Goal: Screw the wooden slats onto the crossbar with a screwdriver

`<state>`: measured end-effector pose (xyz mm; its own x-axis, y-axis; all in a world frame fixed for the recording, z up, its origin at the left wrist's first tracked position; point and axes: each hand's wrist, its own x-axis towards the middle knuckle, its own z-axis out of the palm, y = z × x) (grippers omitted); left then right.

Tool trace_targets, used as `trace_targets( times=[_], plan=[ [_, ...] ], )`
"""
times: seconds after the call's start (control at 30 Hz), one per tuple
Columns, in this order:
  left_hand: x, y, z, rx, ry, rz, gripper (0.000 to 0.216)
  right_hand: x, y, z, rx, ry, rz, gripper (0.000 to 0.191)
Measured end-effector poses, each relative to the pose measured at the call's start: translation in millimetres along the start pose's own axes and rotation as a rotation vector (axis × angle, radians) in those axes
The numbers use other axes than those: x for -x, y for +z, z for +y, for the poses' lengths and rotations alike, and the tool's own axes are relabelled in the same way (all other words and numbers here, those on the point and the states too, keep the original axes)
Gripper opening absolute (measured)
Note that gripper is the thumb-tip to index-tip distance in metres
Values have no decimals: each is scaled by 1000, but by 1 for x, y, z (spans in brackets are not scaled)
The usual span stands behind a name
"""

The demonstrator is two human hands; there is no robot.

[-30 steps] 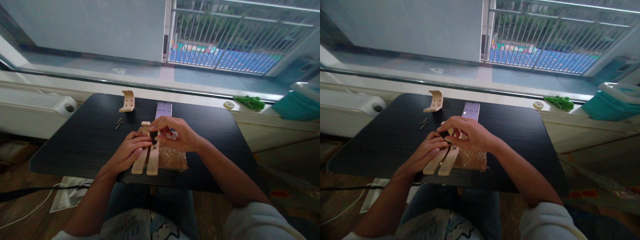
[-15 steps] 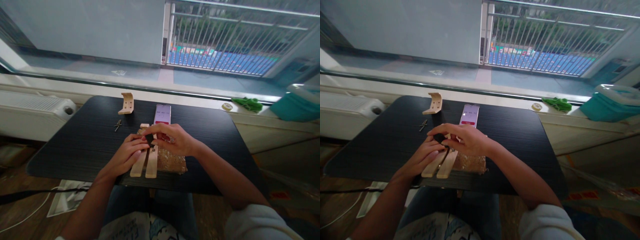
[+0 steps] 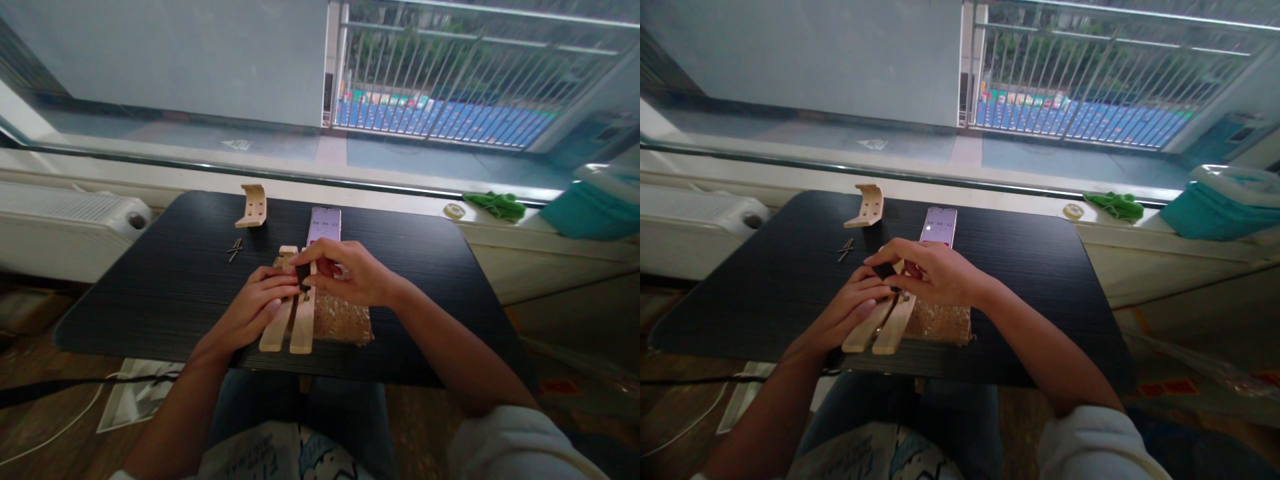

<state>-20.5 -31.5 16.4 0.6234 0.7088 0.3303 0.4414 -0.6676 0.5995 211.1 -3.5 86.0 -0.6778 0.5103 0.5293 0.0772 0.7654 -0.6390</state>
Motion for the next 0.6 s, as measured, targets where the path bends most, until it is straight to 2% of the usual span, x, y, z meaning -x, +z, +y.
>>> trace_targets(
  times=[0.6],
  plan=[
    [1, 1, -1, 4, -6, 3, 40, 2, 4, 4, 187, -35, 82, 22]
  ],
)
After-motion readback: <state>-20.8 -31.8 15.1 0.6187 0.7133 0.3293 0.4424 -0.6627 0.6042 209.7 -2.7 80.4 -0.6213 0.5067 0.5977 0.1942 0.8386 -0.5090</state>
